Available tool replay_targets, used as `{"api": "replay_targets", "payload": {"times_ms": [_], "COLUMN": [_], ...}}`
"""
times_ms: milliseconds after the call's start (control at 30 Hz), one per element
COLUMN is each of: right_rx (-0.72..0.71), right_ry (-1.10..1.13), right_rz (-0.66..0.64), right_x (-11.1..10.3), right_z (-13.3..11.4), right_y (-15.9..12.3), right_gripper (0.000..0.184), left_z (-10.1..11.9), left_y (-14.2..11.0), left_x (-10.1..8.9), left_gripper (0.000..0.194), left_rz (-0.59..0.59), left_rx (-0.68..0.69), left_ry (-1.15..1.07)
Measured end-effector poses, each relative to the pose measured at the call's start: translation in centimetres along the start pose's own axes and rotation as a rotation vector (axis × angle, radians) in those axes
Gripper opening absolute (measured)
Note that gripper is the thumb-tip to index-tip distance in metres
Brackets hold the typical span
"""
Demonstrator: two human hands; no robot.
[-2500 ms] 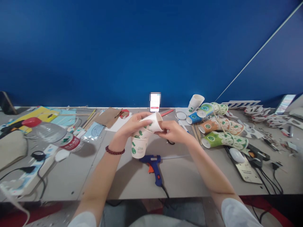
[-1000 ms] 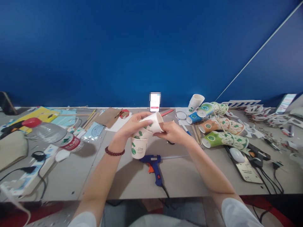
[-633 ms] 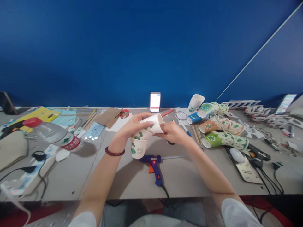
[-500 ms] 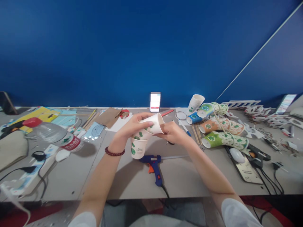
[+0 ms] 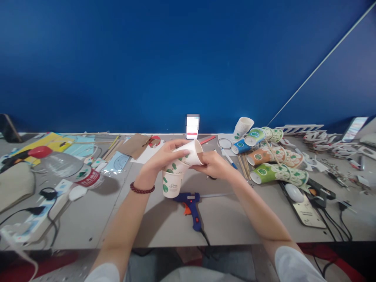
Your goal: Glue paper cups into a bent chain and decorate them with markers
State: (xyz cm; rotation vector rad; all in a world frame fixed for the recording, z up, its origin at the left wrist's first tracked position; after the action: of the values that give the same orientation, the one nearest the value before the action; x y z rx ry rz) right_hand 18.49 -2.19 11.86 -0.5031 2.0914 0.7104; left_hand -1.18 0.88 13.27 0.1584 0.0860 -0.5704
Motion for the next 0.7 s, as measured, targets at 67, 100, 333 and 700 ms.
{"api": "replay_targets", "payload": {"times_ms": [67,100,333,700], "right_rx": [-0.013,-0.018,-0.042,-0.085], "right_ry": [-0.001,-0.006,-0.047,0.002], "right_rz": [0.001,0.002,0.102,0.156], "right_x": [-0.09,-0.13,-0.44,-0.19], "right_z": [-0.03,-0.02,0.23,0.56], "right_y": [0.04,0.05,-0.15,-0.31], "right_gripper": [0.011,0.011,0.014,0.012], "left_z": [-0.02,-0.03,0.24,0.06], "left_y": [0.01,0.01,-0.05,-0.03], "left_x": [0.03,0.05,0.06,-0.06], "left_gripper": [0.047,0.046,0.046,0.047], "left_rz": [-0.001,-0.001,0.014,0.018], "left_rx": [-0.003,-0.001,0.006,0.0], "left_ry": [-0.002,0.0,-0.001,-0.013]}}
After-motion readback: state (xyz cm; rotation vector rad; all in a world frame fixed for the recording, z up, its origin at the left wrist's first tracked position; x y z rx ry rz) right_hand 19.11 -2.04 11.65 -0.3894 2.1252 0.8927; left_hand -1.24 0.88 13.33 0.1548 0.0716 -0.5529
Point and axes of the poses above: each hand's wrist, its own y-axis towards the middle knuckle, its own x-axis out of the palm, z = x × y, the point moved 1 cm from there along y, towards the middle knuckle, and after that the axes turned 4 degrees about -y, right-handed, at the moved point
